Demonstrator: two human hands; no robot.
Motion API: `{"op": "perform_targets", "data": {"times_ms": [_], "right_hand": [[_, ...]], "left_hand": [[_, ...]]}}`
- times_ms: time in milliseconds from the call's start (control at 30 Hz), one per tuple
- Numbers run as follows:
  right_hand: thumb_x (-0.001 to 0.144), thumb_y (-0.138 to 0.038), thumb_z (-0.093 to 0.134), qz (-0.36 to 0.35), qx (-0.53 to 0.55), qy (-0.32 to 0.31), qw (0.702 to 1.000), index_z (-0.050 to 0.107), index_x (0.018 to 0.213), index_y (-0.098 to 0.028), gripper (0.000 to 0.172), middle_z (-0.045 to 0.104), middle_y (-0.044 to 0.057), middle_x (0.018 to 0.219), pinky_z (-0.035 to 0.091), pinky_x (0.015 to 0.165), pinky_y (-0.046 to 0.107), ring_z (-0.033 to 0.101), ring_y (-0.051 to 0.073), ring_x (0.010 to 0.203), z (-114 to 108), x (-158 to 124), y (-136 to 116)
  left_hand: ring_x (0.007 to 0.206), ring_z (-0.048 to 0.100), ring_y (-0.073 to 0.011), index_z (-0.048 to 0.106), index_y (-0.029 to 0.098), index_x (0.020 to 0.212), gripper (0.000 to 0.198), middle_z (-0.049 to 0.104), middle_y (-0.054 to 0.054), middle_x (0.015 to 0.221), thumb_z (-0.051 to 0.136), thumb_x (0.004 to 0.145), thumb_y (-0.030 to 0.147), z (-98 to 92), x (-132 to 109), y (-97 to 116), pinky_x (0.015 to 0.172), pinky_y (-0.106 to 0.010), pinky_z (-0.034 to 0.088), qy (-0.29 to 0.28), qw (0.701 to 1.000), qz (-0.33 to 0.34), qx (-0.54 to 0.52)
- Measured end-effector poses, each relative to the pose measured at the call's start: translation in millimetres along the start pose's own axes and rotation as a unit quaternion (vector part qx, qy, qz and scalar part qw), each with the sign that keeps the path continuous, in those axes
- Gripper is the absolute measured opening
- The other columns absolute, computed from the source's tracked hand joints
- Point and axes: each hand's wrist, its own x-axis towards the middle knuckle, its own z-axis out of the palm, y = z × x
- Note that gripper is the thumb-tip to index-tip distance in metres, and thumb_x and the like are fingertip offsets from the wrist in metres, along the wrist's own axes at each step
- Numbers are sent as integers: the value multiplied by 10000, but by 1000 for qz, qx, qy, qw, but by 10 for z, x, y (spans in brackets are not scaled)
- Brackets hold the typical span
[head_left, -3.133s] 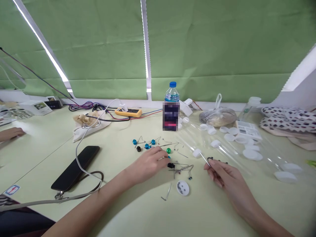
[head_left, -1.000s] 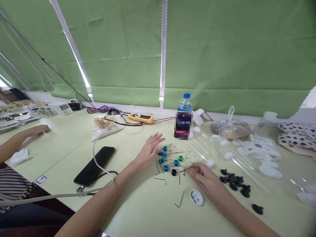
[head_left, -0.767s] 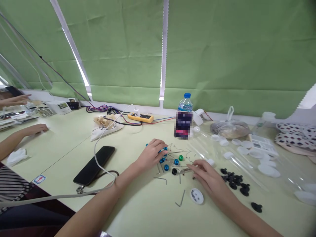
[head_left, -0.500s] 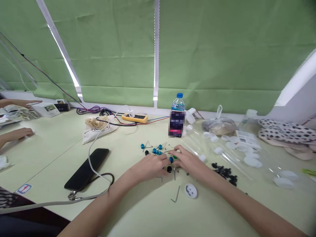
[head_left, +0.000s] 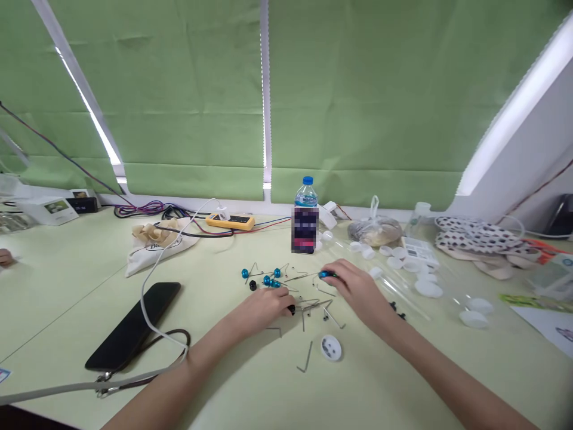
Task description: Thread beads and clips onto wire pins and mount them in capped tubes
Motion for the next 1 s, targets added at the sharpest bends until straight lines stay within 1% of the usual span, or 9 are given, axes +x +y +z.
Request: {"op": "perform_targets", "data": {"times_ms": [133, 233, 300, 367, 500, 600, 700, 867, 1000], "right_hand": [[967, -252, 443, 33, -16, -17, 999, 636, 940, -236, 195, 687, 41, 947, 523, 713, 339, 670, 203, 805, -182, -344, 215], [958, -227, 439, 45, -30, -36, 998, 653, 929, -233, 216, 700, 35, 920, 533, 704, 325, 690, 197, 791, -121, -552, 327], [965, -215, 415, 49, -42, -38, 997, 660, 947, -230, 247, 700, 42, 943, 537, 710, 323, 695, 195, 796, -50, -631, 378], [976, -219, 393, 52, -56, -32, 997, 666, 956, -229, 273, 693, 52, 948, 537, 699, 323, 691, 192, 773, -2, -674, 434], [980, -257, 409, 51, -78, -11, 996, 680, 914, -244, 279, 688, 56, 908, 531, 662, 312, 673, 198, 759, -17, -733, 610], [980, -278, 415, 55, -93, 2, 994, 688, 912, -244, 284, 690, 63, 908, 531, 656, 311, 673, 206, 780, -83, -785, 762], [980, -272, 399, 70, -107, 5, 992, 690, 933, -223, 299, 687, 74, 919, 527, 640, 322, 683, 213, 754, -148, -825, 848], [971, -243, 416, 77, -118, -22, 990, 665, 1025, -183, 261, 681, 91, 985, 526, 691, 368, 697, 244, 798, -207, -862, 767], [949, -206, 456, 83, -128, -50, 987, 673, 903, -207, 222, 679, 53, 880, 505, 645, 342, 692, 233, 744, -221, -921, 644]], "left_hand": [[787, 647, -174, 632, 174, 968, 184, 652, -43, 894, 448, 962, 183, -105, 0, 18, 675, -258, 489, 21, 999, -27, -7], [799, 646, -173, 613, 192, 1025, 206, 659, -42, 936, 414, 985, 226, -173, 8, 82, 710, -277, 500, 67, 994, -66, -45], [802, 645, -169, 606, 210, 1045, 226, 660, -38, 949, 391, 995, 254, -189, 27, 138, 727, -279, 503, 94, 991, -68, -59], [802, 649, -172, 608, 213, 1041, 247, 661, -42, 947, 369, 1000, 265, -191, 53, 184, 721, -278, 502, 98, 992, -65, -48], [795, 658, -188, 613, 198, 1022, 234, 666, -50, 949, 386, 990, 244, -213, 104, 210, 697, -285, 498, 60, 994, -87, -14], [799, 660, -183, 616, 200, 1015, 199, 670, -42, 968, 423, 974, 224, -246, 152, 219, 712, -282, 497, 54, 992, -109, -38], [822, 661, -185, 629, 205, 1003, 193, 676, -38, 968, 441, 964, 214, -261, 263, 317, 733, -280, 492, 45, 992, -100, -58], [849, 657, -202, 674, 182, 905, 178, 668, -47, 921, 499, 933, 202, -154, 636, 658, 708, -275, 470, -26, 994, -61, -84], [759, 646, -194, 677, 184, 820, 176, 668, -43, 838, 529, 910, 217, 43, 968, 901, 649, -272, 449, -42, 994, -57, -89]]}}
